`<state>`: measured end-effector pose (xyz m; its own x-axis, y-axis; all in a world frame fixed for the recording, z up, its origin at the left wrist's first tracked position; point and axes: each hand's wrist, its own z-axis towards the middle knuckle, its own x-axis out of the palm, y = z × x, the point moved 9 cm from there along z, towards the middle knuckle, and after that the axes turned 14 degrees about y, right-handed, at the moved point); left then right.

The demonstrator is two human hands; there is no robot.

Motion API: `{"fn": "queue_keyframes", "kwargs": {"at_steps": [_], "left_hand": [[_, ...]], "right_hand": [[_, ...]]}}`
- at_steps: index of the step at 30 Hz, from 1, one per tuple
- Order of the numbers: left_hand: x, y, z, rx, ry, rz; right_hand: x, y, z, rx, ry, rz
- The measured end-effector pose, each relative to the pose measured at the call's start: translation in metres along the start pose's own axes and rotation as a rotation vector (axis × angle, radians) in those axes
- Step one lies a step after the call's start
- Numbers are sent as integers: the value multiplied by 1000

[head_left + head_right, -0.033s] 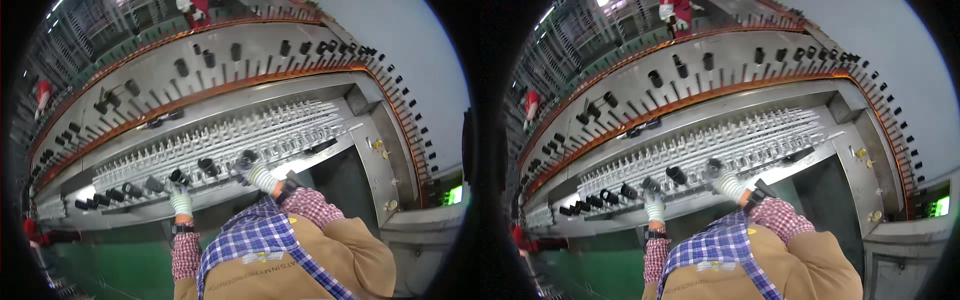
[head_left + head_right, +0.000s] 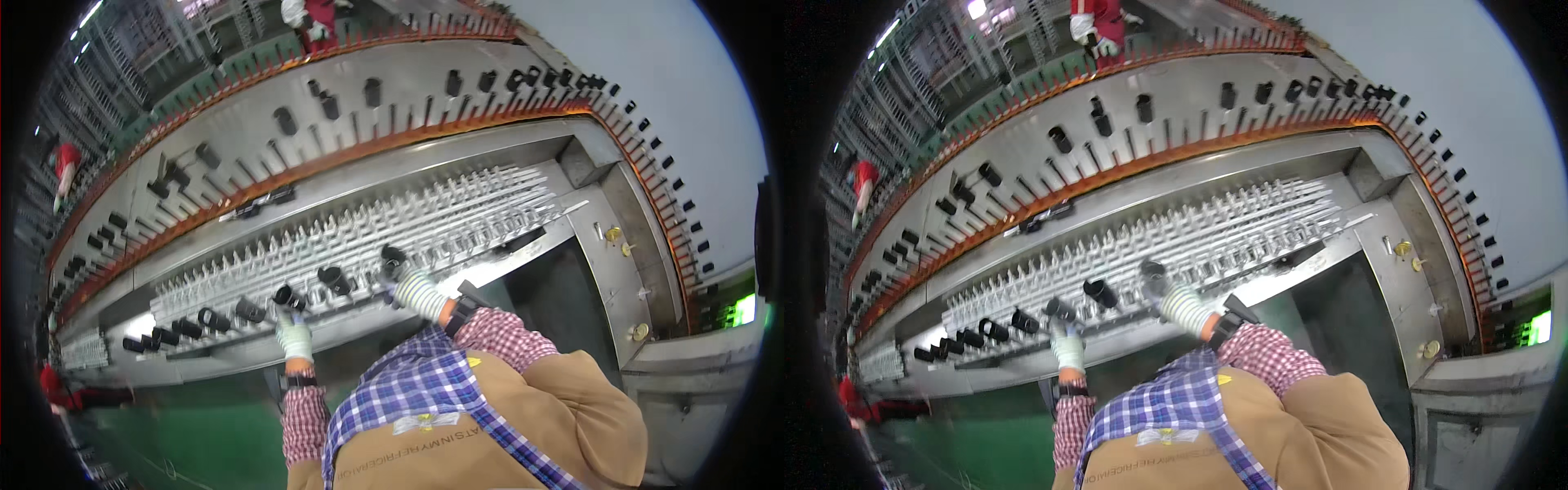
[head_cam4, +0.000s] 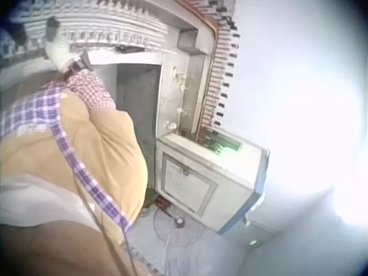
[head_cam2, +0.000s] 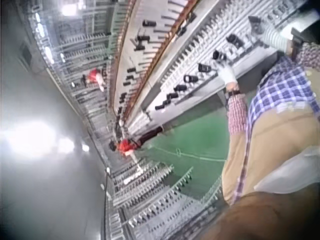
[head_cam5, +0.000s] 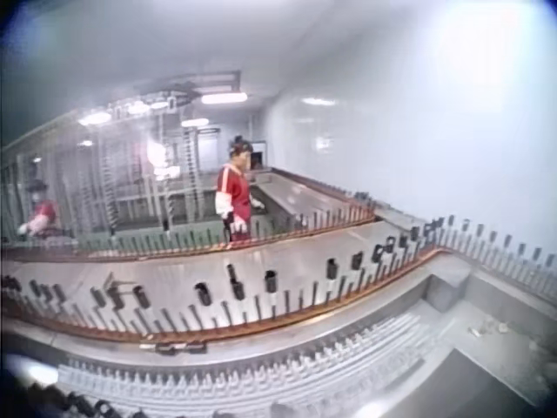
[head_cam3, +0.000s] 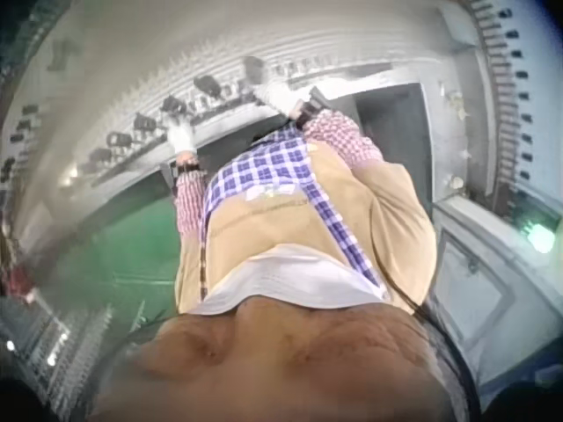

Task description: The worker picks up black plastic cylindrical components from a lower conveyor and places them onto a rotating upper assembly track.

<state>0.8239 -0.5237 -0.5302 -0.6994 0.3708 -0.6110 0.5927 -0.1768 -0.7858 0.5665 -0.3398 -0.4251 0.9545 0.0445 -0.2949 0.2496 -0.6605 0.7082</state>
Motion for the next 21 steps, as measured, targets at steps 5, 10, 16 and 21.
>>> {"fn": "queue_keyframes", "kwargs": {"at_steps": [5,10,16,21], "left_hand": [[-3,20,-2,25,-84,-26],[-3,-63,-25,-300,-76,-156],[2,-42,-19,-346,-134,57],[-7,-66,-55,-321,-409,366]], "right_hand": [[21,-24,25,-199,76,50],[-42,20,-51,-512,540,100],[-403,-112,-14,-383,-887,324],[-534,-77,18,-275,-953,93]]}}
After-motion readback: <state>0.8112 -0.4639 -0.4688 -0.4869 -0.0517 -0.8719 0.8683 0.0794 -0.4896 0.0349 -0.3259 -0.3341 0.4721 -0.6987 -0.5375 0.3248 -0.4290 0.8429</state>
